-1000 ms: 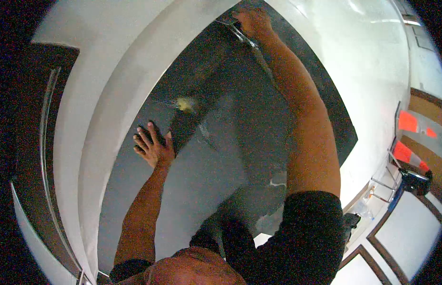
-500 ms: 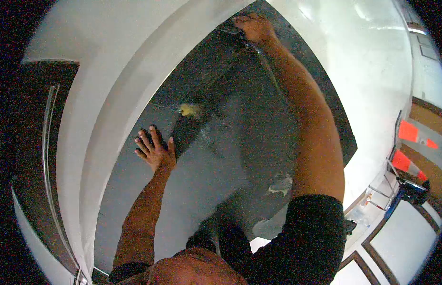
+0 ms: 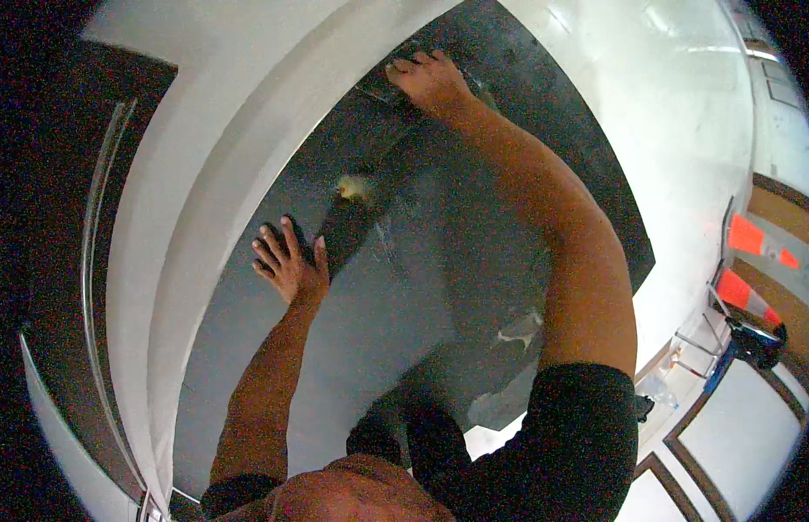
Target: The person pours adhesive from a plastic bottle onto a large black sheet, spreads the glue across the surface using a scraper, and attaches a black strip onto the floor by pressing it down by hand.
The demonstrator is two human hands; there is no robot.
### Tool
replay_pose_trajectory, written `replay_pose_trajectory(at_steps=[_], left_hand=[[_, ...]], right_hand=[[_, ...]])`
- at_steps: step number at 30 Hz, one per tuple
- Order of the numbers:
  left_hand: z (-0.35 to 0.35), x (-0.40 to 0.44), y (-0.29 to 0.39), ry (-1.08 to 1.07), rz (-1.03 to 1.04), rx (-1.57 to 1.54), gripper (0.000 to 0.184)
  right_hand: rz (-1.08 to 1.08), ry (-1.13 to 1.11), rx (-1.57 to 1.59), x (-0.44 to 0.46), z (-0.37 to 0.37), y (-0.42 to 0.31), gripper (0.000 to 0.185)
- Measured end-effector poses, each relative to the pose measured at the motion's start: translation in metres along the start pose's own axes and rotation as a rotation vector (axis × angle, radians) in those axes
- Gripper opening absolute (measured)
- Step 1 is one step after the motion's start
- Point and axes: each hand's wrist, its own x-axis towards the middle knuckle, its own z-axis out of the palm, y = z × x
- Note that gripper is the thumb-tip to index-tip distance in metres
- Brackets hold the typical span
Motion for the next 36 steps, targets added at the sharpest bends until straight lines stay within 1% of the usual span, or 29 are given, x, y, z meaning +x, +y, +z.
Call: replay_pose_trajectory(at_steps=[2, 4, 5, 8, 9, 11, 12, 14, 15, 17, 18, 20, 21, 23, 24, 26, 27, 29, 31, 33, 34, 36], left_hand=[[0.003, 0.0, -0.001, 0.016, 0.006, -0.005, 0.08], [0.002, -0.001, -0.003, 0.027, 0.019, -0.002, 0.08], [0.002, 0.0, -0.003, 0.025, 0.012, 0.002, 0.08], [0.001, -0.001, 0.0, 0.018, 0.013, -0.002, 0.08], [0.001, -0.001, -0.002, 0.017, 0.011, 0.001, 0.08], [0.002, 0.0, -0.002, -0.011, -0.005, 0.01, 0.08], [0.003, 0.0, -0.003, -0.043, -0.015, 0.018, 0.08], [0.001, 0.001, -0.004, -0.057, -0.02, 0.017, 0.08], [0.0, 0.001, -0.003, -0.07, -0.025, 0.013, 0.08], [-0.002, 0.002, -0.001, -0.074, -0.026, 0.004, 0.081], [-0.002, 0.002, -0.003, -0.084, -0.025, 0.007, 0.081], [-0.004, 0.0, -0.003, -0.085, -0.036, 0.012, 0.081], [-0.003, 0.001, -0.003, -0.087, -0.03, 0.008, 0.081], [-0.004, 0.0, -0.006, -0.088, -0.021, 0.003, 0.082], [-0.004, 0.002, -0.005, -0.078, -0.019, -0.019, 0.082], [-0.004, 0.001, -0.005, -0.082, -0.022, -0.018, 0.082], [-0.005, 0.002, -0.004, -0.076, -0.026, -0.012, 0.082], [-0.004, 0.002, -0.005, -0.08, -0.027, -0.025, 0.082], [-0.004, 0.001, -0.007, -0.088, -0.029, -0.029, 0.081], [-0.008, -0.001, -0.007, -0.062, -0.006, -0.048, 0.079], [-0.008, -0.002, -0.007, -0.068, 0.001, -0.052, 0.079], [-0.005, 0.0, -0.007, -0.042, -0.016, -0.037, 0.078]], right_hand=[[-0.004, 0.019, 0.002, 0.005, -0.003, -0.009, 0.062], [0.033, 0.028, 0.074, -0.005, -0.004, -0.045, 0.057], [-0.035, -0.022, 0.132, -0.009, -0.013, -0.054, 0.053], [-0.076, -0.049, 0.102, -0.003, -0.033, -0.056, 0.052], [-0.076, -0.05, 0.102, -0.005, -0.027, -0.057, 0.052], [0.018, 0.152, 0.105, -0.006, -0.008, -0.06, 0.051], [0.02, 0.153, 0.109, -0.008, -0.014, -0.061, 0.051], [-0.057, -0.096, 0.086, -0.014, -0.035, -0.057, 0.049], [-0.058, -0.1, 0.084, -0.016, -0.036, -0.05, 0.049], [0.092, -0.096, -0.019, -0.007, -0.029, -0.023, 0.053], [0.085, -0.09, -0.013, 0.0, -0.014, -0.007, 0.053], [0.114, 0.168, 0.001, 0.008, 0.021, 0.021, 0.053], [0.117, 0.171, 0.009, 0.005, 0.018, 0.021, 0.053], [0.164, -0.011, -0.003, -0.008, -0.008, 0.021, 0.052], [0.165, -0.013, -0.011, -0.008, -0.022, 0.026, 0.052], [0.266, -0.413, 0.09, -0.011, -0.043, 0.032, 0.05], [0.267, -0.411, 0.079, -0.009, -0.048, 0.031, 0.05], [0.202, -0.35, 0.083, 0.001, -0.044, 0.013, 0.047], [0.153, -0.084, -0.06, 0.001, -0.019, -0.044, 0.043], [-0.054, -0.055, 0.117, -0.011, -0.041, -0.09, 0.036], [-0.05, -0.064, 0.115, -0.02, -0.051, -0.102, 0.036], [-0.132, -0.195, 0.188, -0.036, -0.073, -0.111, 0.032]])
